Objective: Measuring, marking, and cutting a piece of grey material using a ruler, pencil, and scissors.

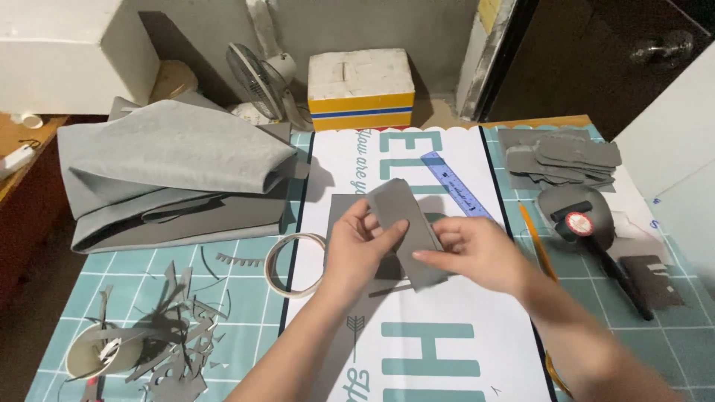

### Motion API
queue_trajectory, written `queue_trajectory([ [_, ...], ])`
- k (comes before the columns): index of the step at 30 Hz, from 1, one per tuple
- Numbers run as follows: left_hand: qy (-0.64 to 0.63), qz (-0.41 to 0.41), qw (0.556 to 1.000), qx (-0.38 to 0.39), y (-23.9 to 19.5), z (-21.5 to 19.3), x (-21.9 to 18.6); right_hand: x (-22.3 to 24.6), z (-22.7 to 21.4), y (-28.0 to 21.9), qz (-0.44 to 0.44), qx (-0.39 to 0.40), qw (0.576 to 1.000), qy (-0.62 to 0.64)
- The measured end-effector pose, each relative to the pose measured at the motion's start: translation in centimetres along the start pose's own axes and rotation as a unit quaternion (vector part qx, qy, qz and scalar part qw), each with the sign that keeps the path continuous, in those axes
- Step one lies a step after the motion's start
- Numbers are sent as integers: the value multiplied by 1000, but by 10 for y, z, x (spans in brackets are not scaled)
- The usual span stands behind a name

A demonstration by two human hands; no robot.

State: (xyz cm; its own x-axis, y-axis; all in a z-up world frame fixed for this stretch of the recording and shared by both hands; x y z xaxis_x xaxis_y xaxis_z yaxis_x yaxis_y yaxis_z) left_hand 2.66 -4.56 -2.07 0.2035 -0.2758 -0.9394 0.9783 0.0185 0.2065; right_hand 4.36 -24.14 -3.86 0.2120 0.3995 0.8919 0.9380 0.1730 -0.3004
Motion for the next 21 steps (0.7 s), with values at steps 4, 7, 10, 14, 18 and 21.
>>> queue_trajectory([
  [4, 27, 5, 999, -43, 1, -8, -19, 4, 7, -4, -11, 8, 1000, 12],
  [7, 22, -7, 997, -80, 1, -16, -31, 22, 5, -13, 5, 7, 1000, 30],
  [10, 22, 8, 996, -89, 6, -34, -31, 24, 5, -10, -7, 11, 1000, 19],
  [14, 115, 62, 991, -36, -4, -57, -79, 18, 3, -8, -33, 35, 998, 39],
  [18, 231, 87, 968, -38, -40, -103, -162, 42, 9, -25, -8, 41, 998, 42],
  [21, 321, -93, 933, -131, -66, -165, -178, 43, 11, -28, 61, 31, 997, 35],
])
Point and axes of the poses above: each hand's wrist, its own y-axis towards the middle knuckle, its own z-axis out of the palm, x = y × z, the point moved 6 cm from there along y, towards the middle knuckle, and after that the axes turned 13 degrees about z, right-handed, at the moved point
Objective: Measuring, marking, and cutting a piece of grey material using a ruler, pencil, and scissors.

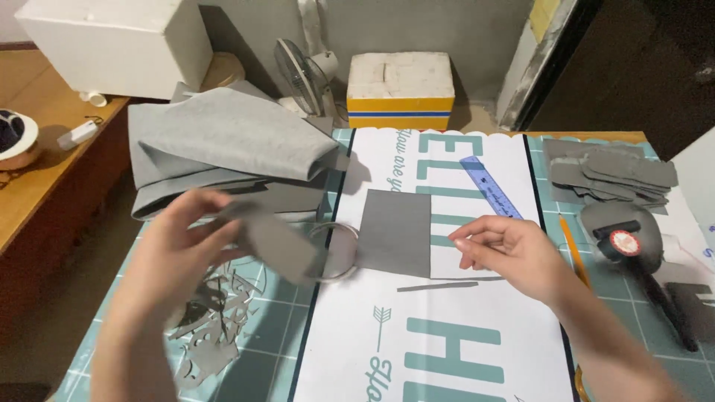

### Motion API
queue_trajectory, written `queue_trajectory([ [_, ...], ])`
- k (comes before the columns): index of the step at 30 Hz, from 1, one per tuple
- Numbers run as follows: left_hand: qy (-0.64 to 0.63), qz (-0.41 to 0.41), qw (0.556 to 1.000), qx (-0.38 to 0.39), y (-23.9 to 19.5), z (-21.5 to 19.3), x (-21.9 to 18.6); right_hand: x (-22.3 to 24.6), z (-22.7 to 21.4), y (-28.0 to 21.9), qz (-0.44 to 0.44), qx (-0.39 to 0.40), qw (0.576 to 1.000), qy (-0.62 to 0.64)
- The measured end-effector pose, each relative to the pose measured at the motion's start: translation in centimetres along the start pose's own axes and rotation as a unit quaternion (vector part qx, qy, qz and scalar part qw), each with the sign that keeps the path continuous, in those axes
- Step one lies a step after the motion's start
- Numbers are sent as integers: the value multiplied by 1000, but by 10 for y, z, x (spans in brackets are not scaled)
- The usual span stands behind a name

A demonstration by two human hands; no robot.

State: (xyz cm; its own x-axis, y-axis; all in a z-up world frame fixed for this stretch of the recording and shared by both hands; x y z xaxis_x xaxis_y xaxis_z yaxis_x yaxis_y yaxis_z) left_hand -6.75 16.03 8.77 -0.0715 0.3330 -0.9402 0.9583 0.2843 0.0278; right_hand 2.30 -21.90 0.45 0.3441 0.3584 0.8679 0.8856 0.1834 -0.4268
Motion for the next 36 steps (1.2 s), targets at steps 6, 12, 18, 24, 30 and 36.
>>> queue_trajectory([
  [6, 242, -82, 965, -56, 0, -51, 73, -4, -1, 2, -6, 6, 1000, 1],
  [12, 671, 31, 734, -97, 11, -46, 75, -2, -1, 5, -30, 18, 999, -14],
  [18, 413, -12, 911, 17, 33, -3, -2, -11, -30, 14, -3, -78, 996, -40],
  [24, 350, -15, 934, 63, 36, 40, -20, 21, -115, -79, -131, -342, 929, -44],
  [30, 366, 222, 900, 82, 47, 99, 40, -57, -129, -106, 98, -346, 906, -224],
  [36, 528, 305, 789, 69, 52, 188, 81, -99, -109, -127, 258, -279, 852, -361],
])
Point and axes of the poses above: each hand's wrist, its own y-axis towards the middle knuckle, its own z-axis out of the palm, x = y × z, the point moved 6 cm from there along y, towards the middle knuckle, and after that the axes turned 13 degrees about z, right-handed, at the moved point
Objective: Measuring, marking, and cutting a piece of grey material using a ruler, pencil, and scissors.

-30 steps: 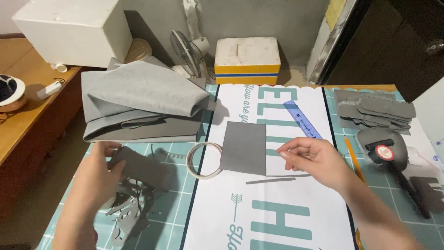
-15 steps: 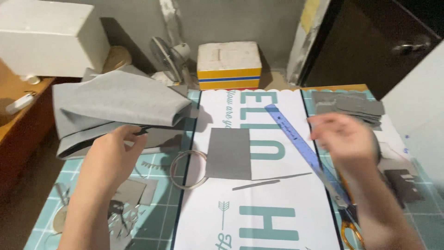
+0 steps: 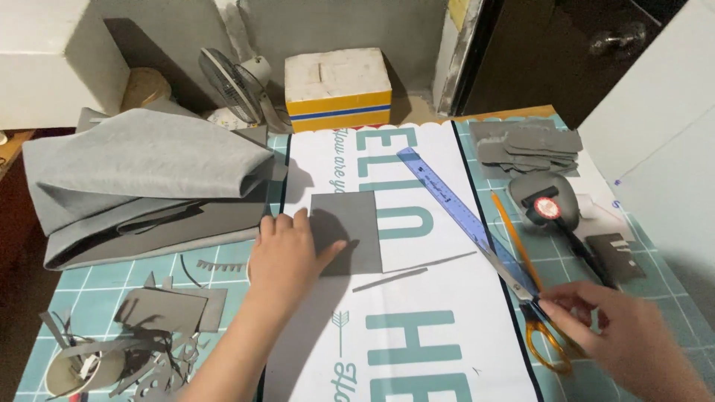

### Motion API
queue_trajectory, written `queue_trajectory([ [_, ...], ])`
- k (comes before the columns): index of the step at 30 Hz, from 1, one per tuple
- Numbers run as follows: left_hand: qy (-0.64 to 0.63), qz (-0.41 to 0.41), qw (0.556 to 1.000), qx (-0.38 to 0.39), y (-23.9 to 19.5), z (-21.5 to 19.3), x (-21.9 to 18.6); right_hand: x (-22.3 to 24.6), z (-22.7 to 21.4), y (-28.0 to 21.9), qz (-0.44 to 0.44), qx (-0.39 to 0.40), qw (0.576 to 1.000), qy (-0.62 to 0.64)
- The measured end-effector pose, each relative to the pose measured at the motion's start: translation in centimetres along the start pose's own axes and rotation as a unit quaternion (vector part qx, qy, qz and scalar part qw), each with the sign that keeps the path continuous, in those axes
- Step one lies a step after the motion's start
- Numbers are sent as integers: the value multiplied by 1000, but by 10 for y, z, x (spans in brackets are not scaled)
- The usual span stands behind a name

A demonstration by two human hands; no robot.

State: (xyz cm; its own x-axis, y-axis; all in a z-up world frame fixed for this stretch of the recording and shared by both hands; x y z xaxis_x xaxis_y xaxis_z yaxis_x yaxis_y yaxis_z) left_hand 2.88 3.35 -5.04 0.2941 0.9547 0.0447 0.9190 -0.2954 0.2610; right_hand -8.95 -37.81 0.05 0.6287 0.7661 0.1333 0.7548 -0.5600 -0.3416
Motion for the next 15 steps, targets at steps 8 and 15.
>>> queue_trajectory([
  [8, -109, -71, 985, 112, 21, 2, 0, 89, 34, -46, -478, -32, 864, 155],
  [15, -14, -59, 998, 1, 5, -75, -26, 172, 63, -37, -401, -41, 911, -86],
])
Point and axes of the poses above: each hand's wrist, its own y-axis towards the middle knuckle, its own z-axis out of the palm, x = y × z, the point moved 6 cm from there along y, towards the middle knuckle, and after that the axes turned 13 degrees about z, right-handed, at the moved point
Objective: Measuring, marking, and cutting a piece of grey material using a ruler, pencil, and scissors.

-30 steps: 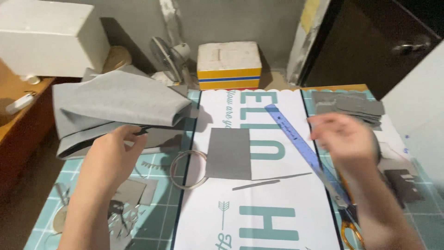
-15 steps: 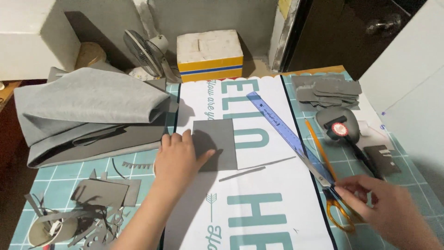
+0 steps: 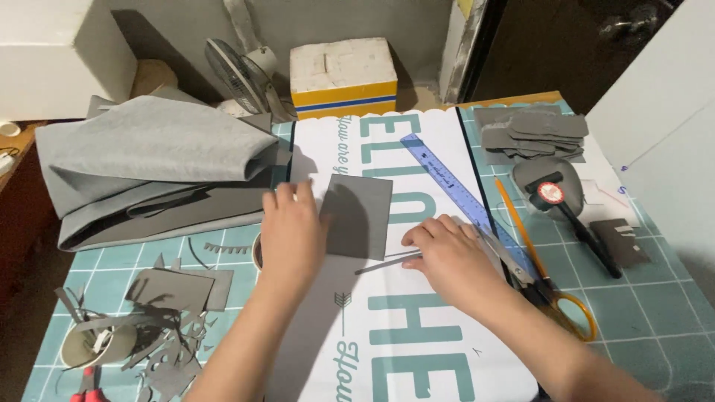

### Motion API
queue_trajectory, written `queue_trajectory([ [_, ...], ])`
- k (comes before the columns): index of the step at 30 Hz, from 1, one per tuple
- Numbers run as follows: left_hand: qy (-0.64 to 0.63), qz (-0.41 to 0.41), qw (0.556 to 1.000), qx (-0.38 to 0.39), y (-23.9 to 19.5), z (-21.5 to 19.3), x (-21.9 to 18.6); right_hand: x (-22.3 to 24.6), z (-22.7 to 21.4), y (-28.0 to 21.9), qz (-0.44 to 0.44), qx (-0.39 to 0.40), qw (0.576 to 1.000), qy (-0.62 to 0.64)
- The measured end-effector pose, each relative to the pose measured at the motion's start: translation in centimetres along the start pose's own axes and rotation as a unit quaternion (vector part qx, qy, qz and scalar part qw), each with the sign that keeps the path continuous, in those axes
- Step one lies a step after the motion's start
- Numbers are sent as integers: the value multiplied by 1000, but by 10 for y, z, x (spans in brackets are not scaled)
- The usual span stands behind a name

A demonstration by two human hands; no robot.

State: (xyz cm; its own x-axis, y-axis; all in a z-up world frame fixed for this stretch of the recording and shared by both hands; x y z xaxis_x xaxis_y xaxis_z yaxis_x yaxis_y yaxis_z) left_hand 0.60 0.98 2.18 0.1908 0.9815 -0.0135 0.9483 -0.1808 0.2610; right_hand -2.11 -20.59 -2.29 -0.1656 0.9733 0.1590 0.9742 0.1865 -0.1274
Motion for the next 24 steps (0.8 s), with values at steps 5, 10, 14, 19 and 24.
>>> queue_trajectory([
  [5, -289, 149, 944, -58, -62, -14, -30, -4, 28, -3, -1, -2, 1000, 4],
  [10, -483, 12, 864, -141, -127, -20, -39, 23, 9, -37, -2, 29, 990, 135],
  [14, -742, -113, 638, -175, -158, 21, -49, 71, -20, -72, -39, 31, 909, 413],
  [19, -789, -262, 515, -209, -173, 41, -39, 89, -36, -92, -133, -176, 859, 463],
  [24, -814, -344, 440, -160, -184, 52, -25, 87, -37, -101, -158, -185, 847, 474],
])
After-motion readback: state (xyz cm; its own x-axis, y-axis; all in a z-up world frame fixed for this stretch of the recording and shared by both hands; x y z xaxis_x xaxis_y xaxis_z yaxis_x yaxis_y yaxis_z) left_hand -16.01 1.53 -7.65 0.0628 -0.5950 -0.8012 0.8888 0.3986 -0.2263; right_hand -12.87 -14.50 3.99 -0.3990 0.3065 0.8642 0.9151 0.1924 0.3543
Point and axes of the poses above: each hand's wrist, its own y-axis towards the middle knuckle, its own z-axis out of the palm, x = y × z, the point moved 6 cm from there along y, towards the middle knuckle, and after that the axes turned 13 degrees about z, right-handed, at the moved point
